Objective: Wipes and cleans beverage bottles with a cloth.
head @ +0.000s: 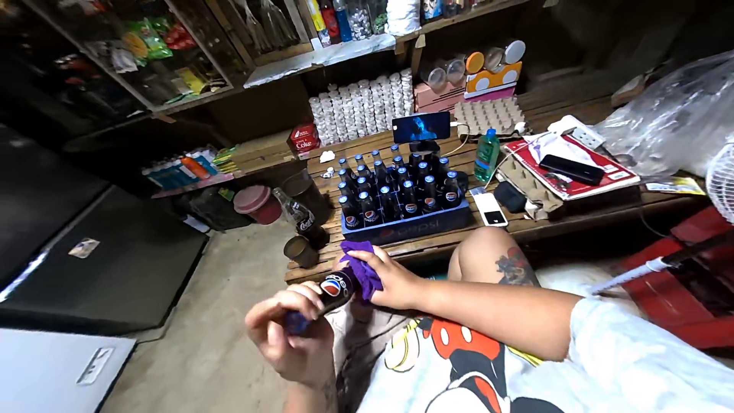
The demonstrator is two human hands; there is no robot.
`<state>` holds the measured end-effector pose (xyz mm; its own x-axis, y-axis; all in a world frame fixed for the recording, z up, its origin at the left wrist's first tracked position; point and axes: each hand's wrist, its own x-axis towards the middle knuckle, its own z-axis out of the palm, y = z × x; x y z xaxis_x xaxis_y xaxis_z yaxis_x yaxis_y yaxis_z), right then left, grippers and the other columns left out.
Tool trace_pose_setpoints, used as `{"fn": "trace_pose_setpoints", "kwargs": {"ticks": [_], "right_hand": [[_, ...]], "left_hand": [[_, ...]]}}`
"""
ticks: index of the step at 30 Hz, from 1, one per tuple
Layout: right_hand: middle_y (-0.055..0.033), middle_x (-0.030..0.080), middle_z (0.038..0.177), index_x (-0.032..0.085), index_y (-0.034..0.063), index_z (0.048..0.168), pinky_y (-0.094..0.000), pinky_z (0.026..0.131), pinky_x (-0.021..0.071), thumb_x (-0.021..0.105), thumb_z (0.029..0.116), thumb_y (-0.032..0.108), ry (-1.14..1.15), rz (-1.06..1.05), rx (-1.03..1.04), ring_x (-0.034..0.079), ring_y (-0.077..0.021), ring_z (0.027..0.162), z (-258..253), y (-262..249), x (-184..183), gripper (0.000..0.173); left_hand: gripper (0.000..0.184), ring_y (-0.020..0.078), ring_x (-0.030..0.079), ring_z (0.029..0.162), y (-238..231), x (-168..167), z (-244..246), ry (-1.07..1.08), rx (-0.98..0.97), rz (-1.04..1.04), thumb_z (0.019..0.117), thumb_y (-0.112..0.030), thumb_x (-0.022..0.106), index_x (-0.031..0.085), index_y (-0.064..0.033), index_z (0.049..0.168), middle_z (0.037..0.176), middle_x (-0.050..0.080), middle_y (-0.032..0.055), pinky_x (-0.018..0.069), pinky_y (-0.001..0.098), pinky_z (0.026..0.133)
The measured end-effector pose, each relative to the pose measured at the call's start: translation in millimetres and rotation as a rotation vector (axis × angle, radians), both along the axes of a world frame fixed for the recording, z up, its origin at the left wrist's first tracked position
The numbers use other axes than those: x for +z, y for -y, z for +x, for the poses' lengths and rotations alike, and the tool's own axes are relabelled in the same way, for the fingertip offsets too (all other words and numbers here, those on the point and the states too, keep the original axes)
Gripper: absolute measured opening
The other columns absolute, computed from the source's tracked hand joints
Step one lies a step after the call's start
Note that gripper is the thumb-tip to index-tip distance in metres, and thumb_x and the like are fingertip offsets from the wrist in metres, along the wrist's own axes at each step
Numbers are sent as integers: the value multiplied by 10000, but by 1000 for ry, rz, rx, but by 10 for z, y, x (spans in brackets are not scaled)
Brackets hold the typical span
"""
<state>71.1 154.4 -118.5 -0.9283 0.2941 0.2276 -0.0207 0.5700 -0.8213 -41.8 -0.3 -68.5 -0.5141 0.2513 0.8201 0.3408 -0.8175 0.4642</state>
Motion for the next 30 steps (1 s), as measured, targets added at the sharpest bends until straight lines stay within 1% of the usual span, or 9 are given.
{"fn": "trace_pose_setpoints", "kwargs": {"ticks": [4,9,12,15,18,21,23,27,30], "right_hand": [[-284,367,1538,449,155,1531,-446,1089,466,795,767,121,-37,-98,2,465,-345,1377,54,23,16,839],[-275,456,1486,579,76,1401,-466,1152,409,737,868,323,-388,-74,158,439,-337,1409,142,152,120,608],[-264,548,1382,626,105,1303,-480,1092,462,685,926,380,-604,35,212,531,-336,1313,119,238,151,471],[-251,572,1351,596,104,1327,-461,1074,491,712,904,233,-665,86,206,560,-326,1283,81,231,129,457],[-250,540,1403,554,64,1400,-457,1117,453,681,916,168,-557,75,137,528,-321,1328,38,142,39,510],[-225,425,1541,457,115,1524,-473,1155,406,614,943,125,-181,-51,73,443,-314,1421,63,53,22,601],[-219,382,1573,433,162,1547,-494,1148,401,585,933,99,-47,-118,44,425,-326,1431,52,2,33,636],[-227,370,1572,477,195,1518,-493,1123,418,569,878,70,-57,-162,16,429,-324,1422,79,7,35,659],[-270,291,1613,410,174,1558,-502,1143,407,638,823,57,-122,-141,-27,383,-366,1462,123,32,59,778]], "left_hand": [[271,86,627,665,20,-7,68,-183,-152,-6,1059,-401,500,696,-214,1069,718,648,-58,557,273,724],[372,92,617,720,107,37,-29,-443,-203,-127,1072,-429,452,669,-170,916,724,604,-52,547,277,781],[366,77,621,728,92,51,-48,-496,-222,-175,1066,-431,469,678,-161,934,752,621,-54,540,245,765],[299,62,659,794,76,31,2,-398,-48,-202,1077,-389,476,702,-202,1024,819,680,-80,548,251,833],[223,84,707,790,48,76,71,-102,100,-197,1070,-348,515,712,-245,1082,850,731,-74,600,279,825],[265,100,686,725,60,49,105,97,125,-116,1096,-362,422,647,-242,1023,744,682,-72,594,304,804],[308,103,665,706,48,-7,115,26,77,-20,1091,-397,393,650,-234,1040,749,672,-67,578,289,743],[373,114,646,739,77,-5,115,-270,-61,6,1085,-434,390,679,-198,1086,793,660,-54,564,301,782],[410,109,614,713,120,65,88,-427,-127,-83,1081,-468,385,678,-193,1000,728,595,-55,555,295,780]]}}
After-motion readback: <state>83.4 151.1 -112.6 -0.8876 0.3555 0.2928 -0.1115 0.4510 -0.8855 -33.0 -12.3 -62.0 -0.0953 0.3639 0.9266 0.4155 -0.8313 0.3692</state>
